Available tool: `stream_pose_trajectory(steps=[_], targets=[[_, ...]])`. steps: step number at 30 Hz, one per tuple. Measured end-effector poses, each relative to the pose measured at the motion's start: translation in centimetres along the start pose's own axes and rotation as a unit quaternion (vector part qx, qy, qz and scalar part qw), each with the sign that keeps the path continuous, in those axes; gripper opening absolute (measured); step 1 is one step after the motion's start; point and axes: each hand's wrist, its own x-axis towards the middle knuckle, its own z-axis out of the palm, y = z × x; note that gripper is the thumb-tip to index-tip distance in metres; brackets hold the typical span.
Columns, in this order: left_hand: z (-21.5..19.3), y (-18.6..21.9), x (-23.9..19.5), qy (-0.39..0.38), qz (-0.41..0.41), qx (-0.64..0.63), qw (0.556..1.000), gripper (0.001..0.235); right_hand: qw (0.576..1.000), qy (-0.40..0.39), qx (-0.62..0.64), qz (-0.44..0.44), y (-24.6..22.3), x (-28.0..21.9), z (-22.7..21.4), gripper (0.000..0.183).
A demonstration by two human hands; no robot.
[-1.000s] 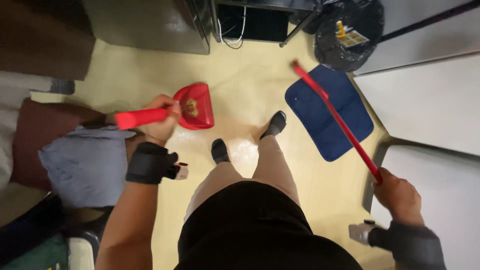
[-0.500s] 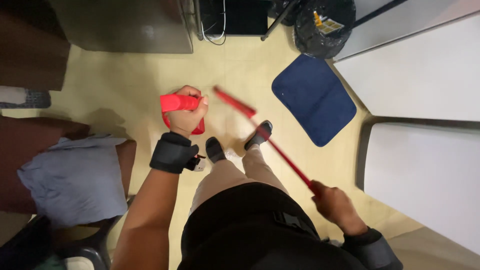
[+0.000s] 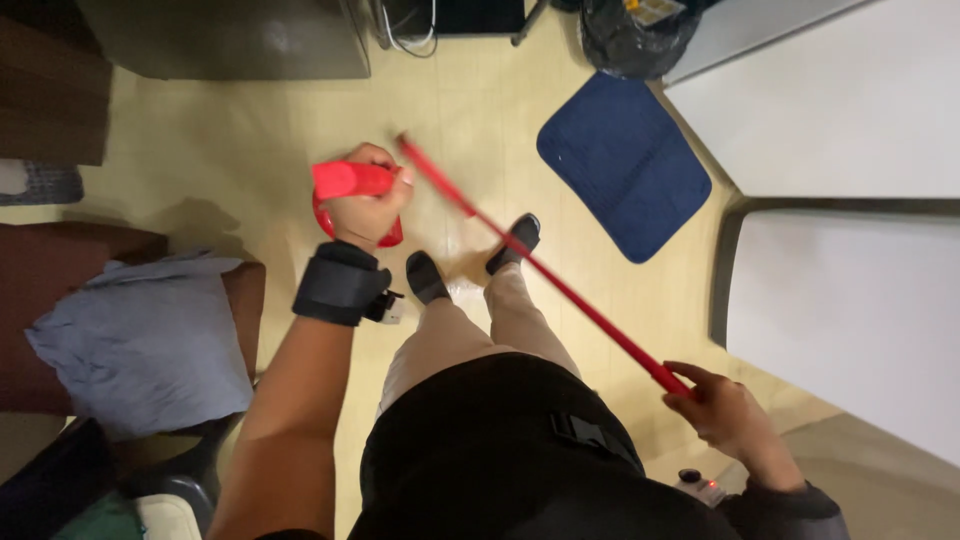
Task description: The person sweeps a tiled floor using a red broom and dustpan. They gather debris into the dustpan and then empty the contents into a black trash bag located under a counter.
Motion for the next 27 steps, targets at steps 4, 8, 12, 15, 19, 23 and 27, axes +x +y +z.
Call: stream_pose_trajectory(steps=[4,8,12,15,19,23,27], targets=[[-0.9,-0.4,-0.1,-0.001,-0.039,-0.054,0.998,0.018,0.996,0.067,-0.032,-0.055,2.1,1.5,2.8,0.051],[-1.6,-0.8,-0.6,-0.016,-0.052,-0.116,0.992,0.017,0.999,0.005,0.035,0.03,-0.4,1.8,3.8,0.051],[-1.5,-0.8,-1.2,-0.027,-0.037,-0.128,0.991,0.018,0.994,-0.099,0.039,0.003,-1.0,4.9,4.6,0.057],[-1.3,-1.4,-2.0,-0.021,-0.053,-0.074,0.996,0.018,0.985,-0.158,0.056,-0.052,-3.9,6.5,4.2,0.054],[-2.5,-0.8,-2.1,-0.024,-0.041,-0.047,0.998,0.02,0.967,-0.199,0.151,-0.056,-1.6,9.5,2.1,0.051],[-5.2,-1.6,-2.9,-0.011,-0.041,-0.012,0.999,0.015,0.977,-0.172,0.116,-0.05,1.4,8.6,-3.0,0.051],[-7.7,-2.6,-5.4,0.072,-0.027,0.025,0.997,0.008,0.991,-0.119,0.057,-0.009,3.1,7.0,-6.1,0.053]])
